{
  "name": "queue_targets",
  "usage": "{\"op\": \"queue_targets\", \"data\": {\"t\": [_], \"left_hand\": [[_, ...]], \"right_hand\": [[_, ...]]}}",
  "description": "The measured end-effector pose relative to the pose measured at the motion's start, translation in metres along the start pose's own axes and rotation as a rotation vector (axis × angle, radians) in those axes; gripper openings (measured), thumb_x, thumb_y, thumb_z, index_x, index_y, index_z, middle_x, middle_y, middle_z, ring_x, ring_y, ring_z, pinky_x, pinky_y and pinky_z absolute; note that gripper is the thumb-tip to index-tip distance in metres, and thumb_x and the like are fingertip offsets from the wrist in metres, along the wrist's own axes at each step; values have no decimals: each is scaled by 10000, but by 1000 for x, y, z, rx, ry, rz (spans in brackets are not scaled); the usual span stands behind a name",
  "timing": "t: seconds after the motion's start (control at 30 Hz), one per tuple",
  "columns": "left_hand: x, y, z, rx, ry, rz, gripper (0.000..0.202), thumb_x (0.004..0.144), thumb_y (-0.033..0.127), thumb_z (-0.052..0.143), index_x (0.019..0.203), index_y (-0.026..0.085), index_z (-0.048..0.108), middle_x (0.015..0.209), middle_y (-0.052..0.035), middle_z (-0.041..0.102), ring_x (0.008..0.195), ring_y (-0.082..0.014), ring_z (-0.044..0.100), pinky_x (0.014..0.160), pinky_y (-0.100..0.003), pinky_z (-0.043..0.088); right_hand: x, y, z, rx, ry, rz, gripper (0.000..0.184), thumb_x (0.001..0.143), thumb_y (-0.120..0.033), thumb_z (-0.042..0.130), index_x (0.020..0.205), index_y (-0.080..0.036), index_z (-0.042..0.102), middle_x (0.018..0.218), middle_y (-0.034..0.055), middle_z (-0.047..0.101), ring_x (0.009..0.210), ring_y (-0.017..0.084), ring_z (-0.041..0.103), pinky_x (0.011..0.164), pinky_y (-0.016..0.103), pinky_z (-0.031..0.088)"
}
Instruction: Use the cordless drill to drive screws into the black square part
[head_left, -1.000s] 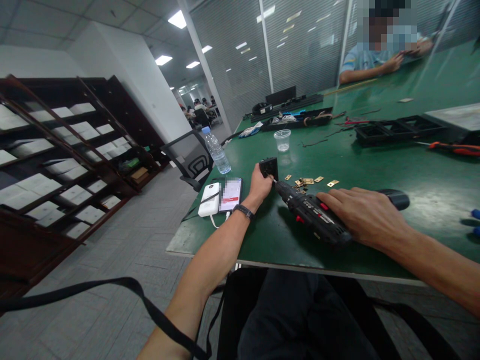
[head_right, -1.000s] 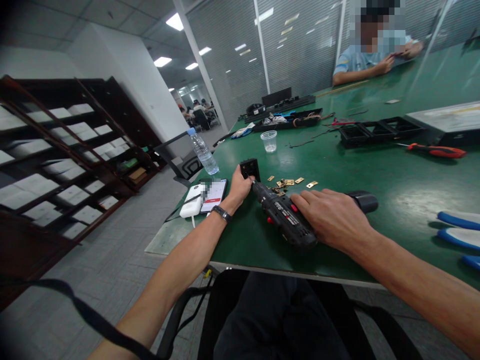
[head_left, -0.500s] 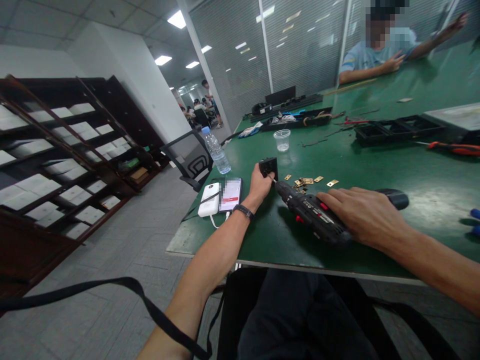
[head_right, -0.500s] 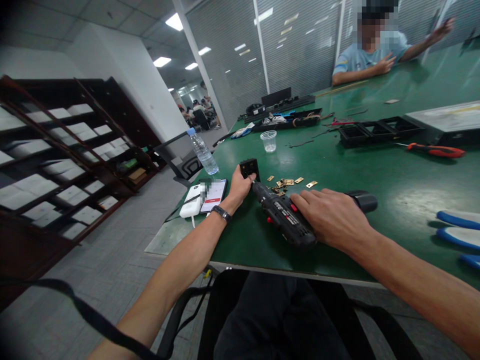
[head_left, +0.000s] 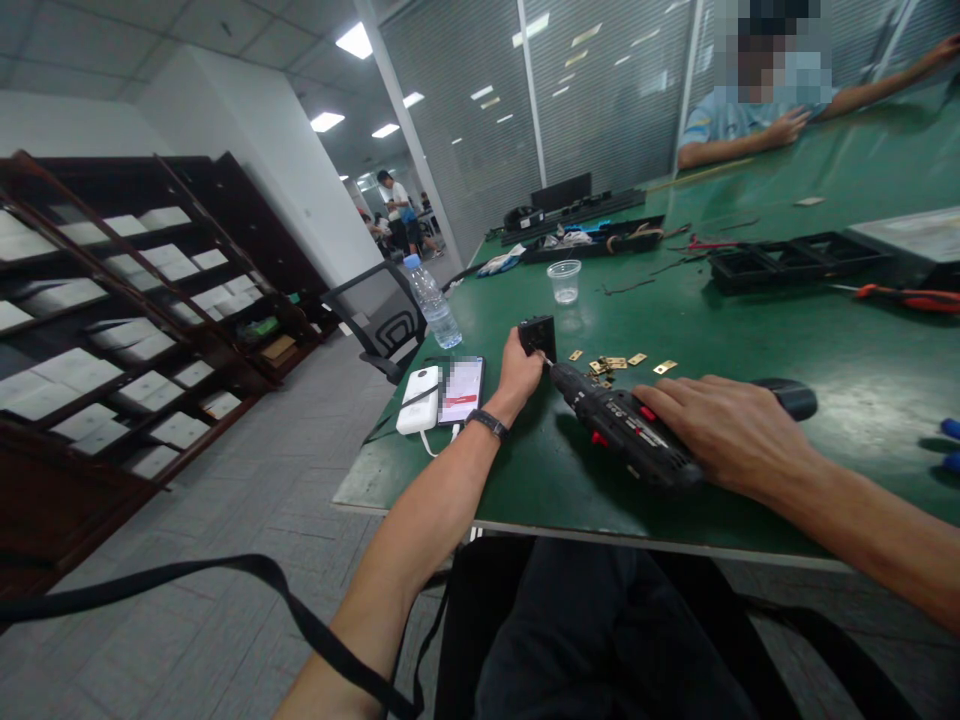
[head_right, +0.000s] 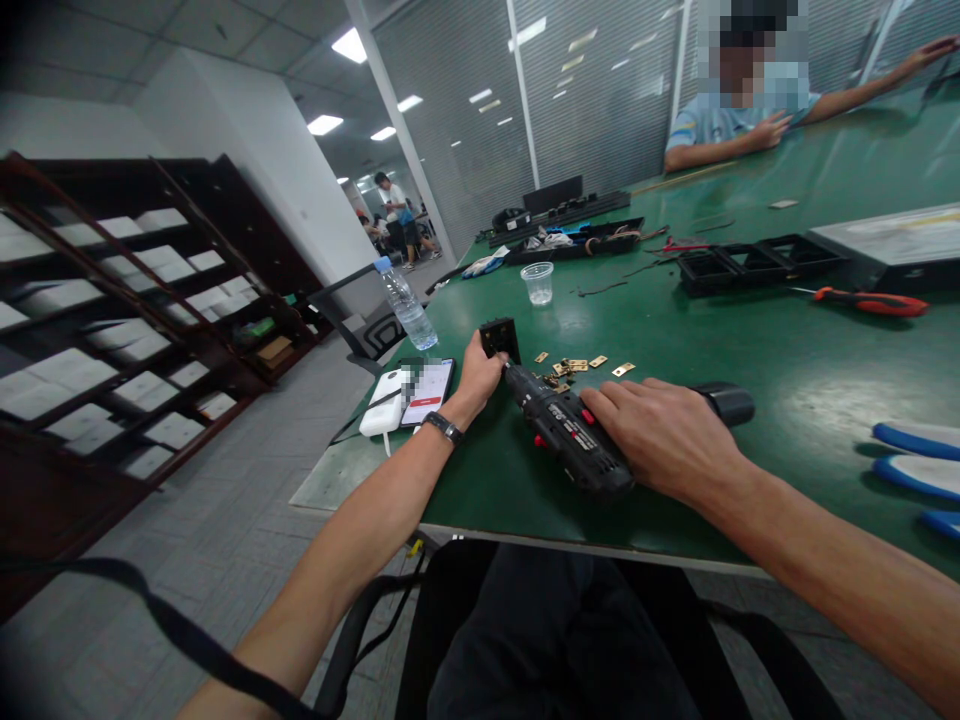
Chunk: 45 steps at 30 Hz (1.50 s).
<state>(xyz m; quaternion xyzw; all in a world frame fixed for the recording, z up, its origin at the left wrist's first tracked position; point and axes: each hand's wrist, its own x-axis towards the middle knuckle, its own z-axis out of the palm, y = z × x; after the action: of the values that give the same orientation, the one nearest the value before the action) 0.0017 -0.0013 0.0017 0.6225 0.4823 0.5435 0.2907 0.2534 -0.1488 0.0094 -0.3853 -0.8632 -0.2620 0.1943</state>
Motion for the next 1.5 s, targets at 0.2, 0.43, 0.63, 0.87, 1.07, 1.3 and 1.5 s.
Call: {"op": "queue_targets", "data": {"t": [0.2,0.43,0.63,0.87,1.07,1.3,1.5], "left_hand": [[1,-2,0,-9,-14,2,333,790,33,690,1087,172,630,1114,-77,726,1051,-225,664,988,-350,524],[1,-3,1,-9,-19,-6,380,744,11,684,1084,173,629,1092,-67,732,1019,-219,672,967,-347,531],[1,0,0,-2,-14,-4,361,745,-12,653,1053,174,621,1077,-68,719,1016,-217,667,964,-347,535],[-1,4,0,-3,-8,1,409,756,-57,581,1092,172,623,1112,-74,715,1069,-214,664,1006,-341,530],[0,0,0,-8,-8,-4,390,732,-23,600,1068,172,633,1098,-76,714,1046,-230,662,997,-364,535],[1,-3,0,-14,-22,-12,372,735,34,684,1075,175,632,1067,-60,719,1007,-223,663,979,-370,544],[0,-1,0,-7,-11,-10,409,702,-33,627,1054,175,632,1077,-64,714,1030,-222,656,997,-361,535]], "right_hand": [[0,0,1,-6,0,7,301,876,-87,528,1155,-168,605,892,54,691,740,240,665,701,362,400],[0,0,0,-10,8,-1,299,885,-94,522,1163,-166,605,894,54,699,739,243,674,681,362,398],[0,0,-1,-9,16,-2,301,889,-91,519,1169,-157,607,890,55,693,723,237,662,693,363,397],[0,0,0,2,20,-1,294,882,-85,525,1153,-151,620,877,60,686,714,234,651,679,363,378],[1,-1,-2,8,-3,9,281,884,-84,512,1130,-163,620,880,70,692,721,241,645,680,360,380],[0,-1,-1,8,-24,16,278,896,-87,511,1138,-174,616,879,57,690,727,243,647,690,362,386],[0,0,0,1,-15,8,277,897,-85,508,1139,-165,615,880,61,686,724,230,647,682,361,372]]}}
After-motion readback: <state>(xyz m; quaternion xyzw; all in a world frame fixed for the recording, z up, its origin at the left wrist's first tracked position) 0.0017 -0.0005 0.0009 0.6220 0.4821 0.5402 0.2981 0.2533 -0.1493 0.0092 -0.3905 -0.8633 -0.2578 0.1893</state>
